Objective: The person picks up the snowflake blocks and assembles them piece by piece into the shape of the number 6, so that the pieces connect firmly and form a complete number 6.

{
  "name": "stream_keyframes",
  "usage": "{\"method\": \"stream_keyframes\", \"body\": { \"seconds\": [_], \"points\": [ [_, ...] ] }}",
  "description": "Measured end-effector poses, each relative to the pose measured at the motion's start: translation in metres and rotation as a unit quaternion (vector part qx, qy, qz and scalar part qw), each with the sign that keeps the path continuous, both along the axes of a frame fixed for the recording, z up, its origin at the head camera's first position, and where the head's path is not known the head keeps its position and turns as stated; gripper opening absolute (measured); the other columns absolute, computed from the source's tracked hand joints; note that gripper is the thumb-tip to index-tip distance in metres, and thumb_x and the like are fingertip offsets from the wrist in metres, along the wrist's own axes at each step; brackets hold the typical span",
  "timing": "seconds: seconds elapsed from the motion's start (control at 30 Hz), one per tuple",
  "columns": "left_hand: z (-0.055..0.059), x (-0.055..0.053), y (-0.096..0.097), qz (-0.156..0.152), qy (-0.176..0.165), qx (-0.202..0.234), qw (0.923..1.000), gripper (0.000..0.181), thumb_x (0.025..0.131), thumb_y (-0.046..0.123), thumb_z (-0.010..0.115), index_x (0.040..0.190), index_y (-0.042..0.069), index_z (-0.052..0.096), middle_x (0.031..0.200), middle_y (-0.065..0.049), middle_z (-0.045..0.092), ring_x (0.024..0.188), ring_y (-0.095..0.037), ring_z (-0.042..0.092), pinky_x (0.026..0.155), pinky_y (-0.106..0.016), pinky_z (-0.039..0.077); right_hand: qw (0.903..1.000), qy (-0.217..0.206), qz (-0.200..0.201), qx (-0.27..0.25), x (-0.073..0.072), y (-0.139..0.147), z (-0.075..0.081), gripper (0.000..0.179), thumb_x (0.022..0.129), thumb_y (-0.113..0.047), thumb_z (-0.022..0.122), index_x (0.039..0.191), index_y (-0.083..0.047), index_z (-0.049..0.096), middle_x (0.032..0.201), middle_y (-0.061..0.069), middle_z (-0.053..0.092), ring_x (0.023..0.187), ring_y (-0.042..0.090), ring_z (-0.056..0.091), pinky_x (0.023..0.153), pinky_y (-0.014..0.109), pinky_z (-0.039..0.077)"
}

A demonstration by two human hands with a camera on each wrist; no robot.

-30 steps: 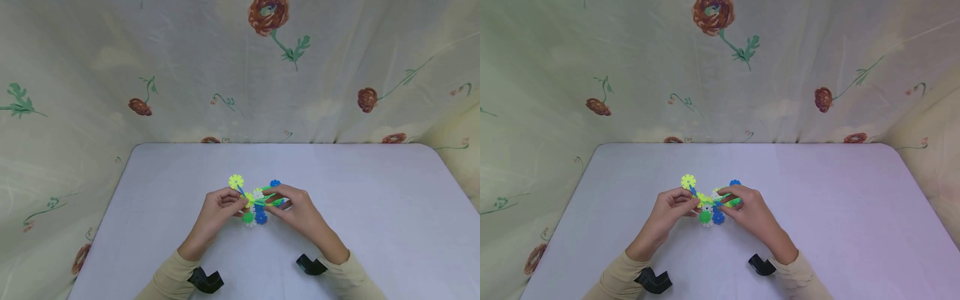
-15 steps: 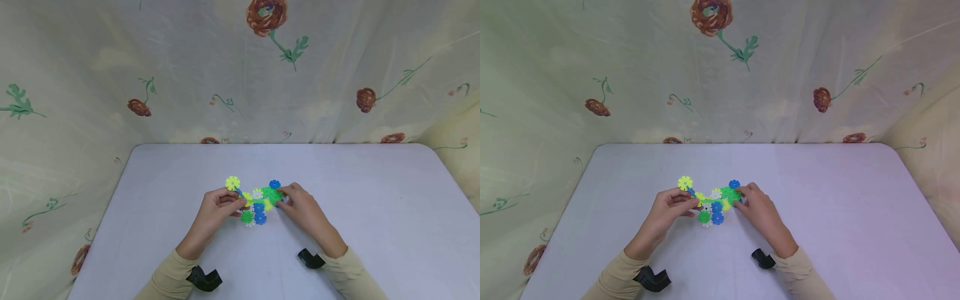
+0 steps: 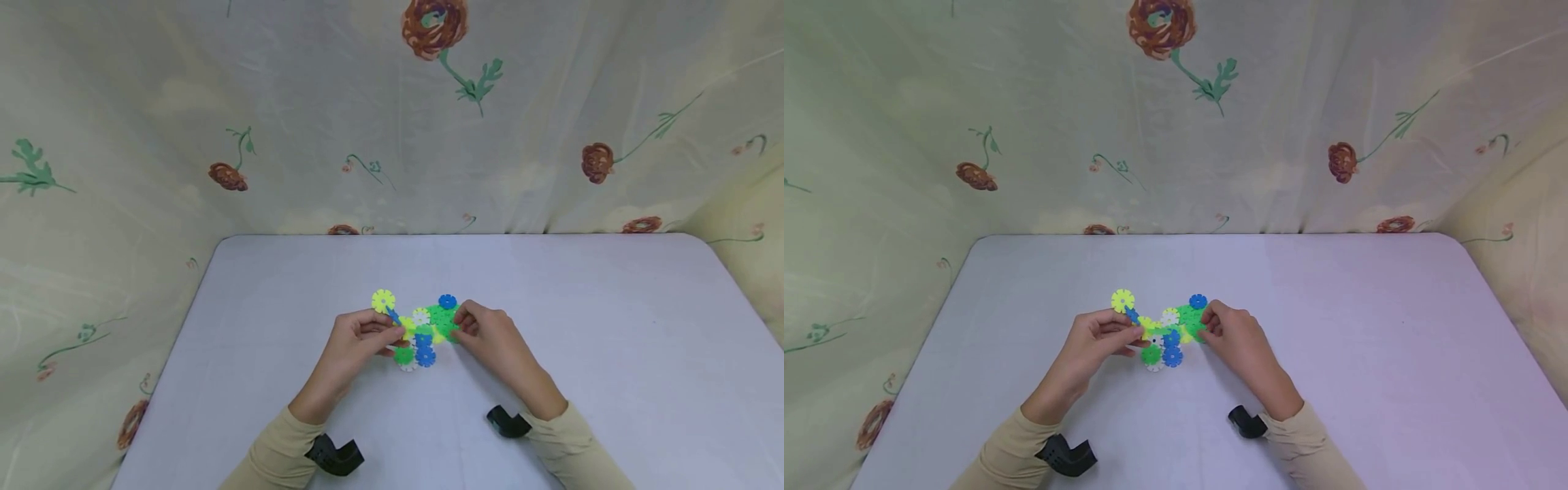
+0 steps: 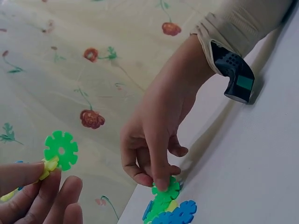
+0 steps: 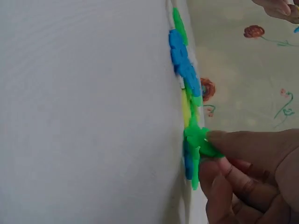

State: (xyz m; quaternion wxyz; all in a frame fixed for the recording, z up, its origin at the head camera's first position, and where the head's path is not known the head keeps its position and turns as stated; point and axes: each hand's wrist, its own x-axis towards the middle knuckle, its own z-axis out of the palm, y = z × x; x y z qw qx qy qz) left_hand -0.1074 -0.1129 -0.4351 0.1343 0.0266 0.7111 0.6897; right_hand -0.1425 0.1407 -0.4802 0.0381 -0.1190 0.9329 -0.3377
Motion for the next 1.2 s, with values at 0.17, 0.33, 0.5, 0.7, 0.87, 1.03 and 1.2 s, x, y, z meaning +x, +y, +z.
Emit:
{"method": "stream_keyframes", "body": {
  "seconds": [0.17,0.33,0.5,0.7,0.87,1.03,1.2],
  "points": [
    [0.000,-0.001,-0.002,0.022,0.015,0.004,0.9997,0.019,0.093,0.011,0.077,0.103,-0.005,0.072,0.096,-0.017,0.078,0.088,-0.028,0.079,0.080,-0.048,0.064,0.9868,-0.055,0.012,-0.152,-0.001,0.004,0.012,0.017,0.092,-0.015,0.079,0.103,-0.004,0.073,0.091,0.011,0.076,0.078,0.020,0.072,0.063,0.030,0.061],
    [0.001,-0.002,-0.004,0.037,0.023,0.015,0.9990,0.019,0.092,0.010,0.077,0.102,-0.006,0.073,0.095,-0.019,0.078,0.091,-0.041,0.077,0.077,-0.041,0.065,0.9545,-0.097,0.021,-0.281,0.004,0.006,0.027,0.026,0.093,-0.019,0.078,0.108,0.001,0.073,0.097,0.016,0.077,0.083,0.033,0.075,0.064,0.037,0.063],
    [0.001,-0.001,-0.003,0.031,0.021,0.018,0.9991,0.019,0.093,0.010,0.076,0.102,-0.006,0.073,0.096,-0.021,0.078,0.084,-0.027,0.080,0.076,-0.039,0.065,0.9519,-0.092,0.033,-0.291,0.011,0.001,0.036,0.028,0.093,-0.020,0.079,0.109,0.002,0.074,0.099,0.002,0.077,0.086,0.028,0.075,0.065,0.033,0.063],
    [0.002,0.000,-0.002,0.027,0.014,0.019,0.9994,0.019,0.092,0.009,0.077,0.102,-0.007,0.073,0.096,-0.023,0.078,0.078,-0.016,0.078,0.076,-0.040,0.065,0.9465,-0.087,0.046,-0.308,0.015,-0.003,0.039,0.018,0.094,-0.015,0.077,0.106,-0.001,0.075,0.095,0.008,0.077,0.081,0.021,0.076,0.063,0.034,0.063],
    [0.003,0.001,-0.002,0.028,0.012,0.013,0.9995,0.019,0.091,0.010,0.078,0.101,-0.006,0.074,0.090,-0.015,0.079,0.077,-0.016,0.078,0.073,-0.034,0.064,0.9452,-0.085,0.055,-0.310,0.016,-0.006,0.038,0.015,0.094,-0.013,0.076,0.106,-0.004,0.076,0.093,0.012,0.078,0.079,0.019,0.076,0.063,0.035,0.063],
    [0.002,0.001,-0.001,0.020,0.019,0.009,0.9996,0.018,0.091,0.009,0.078,0.100,-0.006,0.074,0.092,-0.016,0.079,0.077,-0.015,0.078,0.075,-0.036,0.064,0.9469,-0.081,0.049,-0.307,0.018,-0.008,0.039,0.015,0.094,-0.013,0.077,0.104,-0.003,0.076,0.089,0.012,0.079,0.074,0.013,0.075,0.064,0.033,0.063],
    [-0.001,0.000,-0.001,0.012,0.016,0.015,0.9997,0.017,0.091,0.007,0.078,0.099,-0.007,0.074,0.091,-0.015,0.079,0.077,-0.014,0.078,0.077,-0.039,0.065,0.9433,-0.082,0.051,-0.318,0.019,-0.011,0.038,0.014,0.092,-0.007,0.077,0.101,0.003,0.076,0.084,0.008,0.079,0.071,0.012,0.075,0.066,0.035,0.064]
  ]
}}
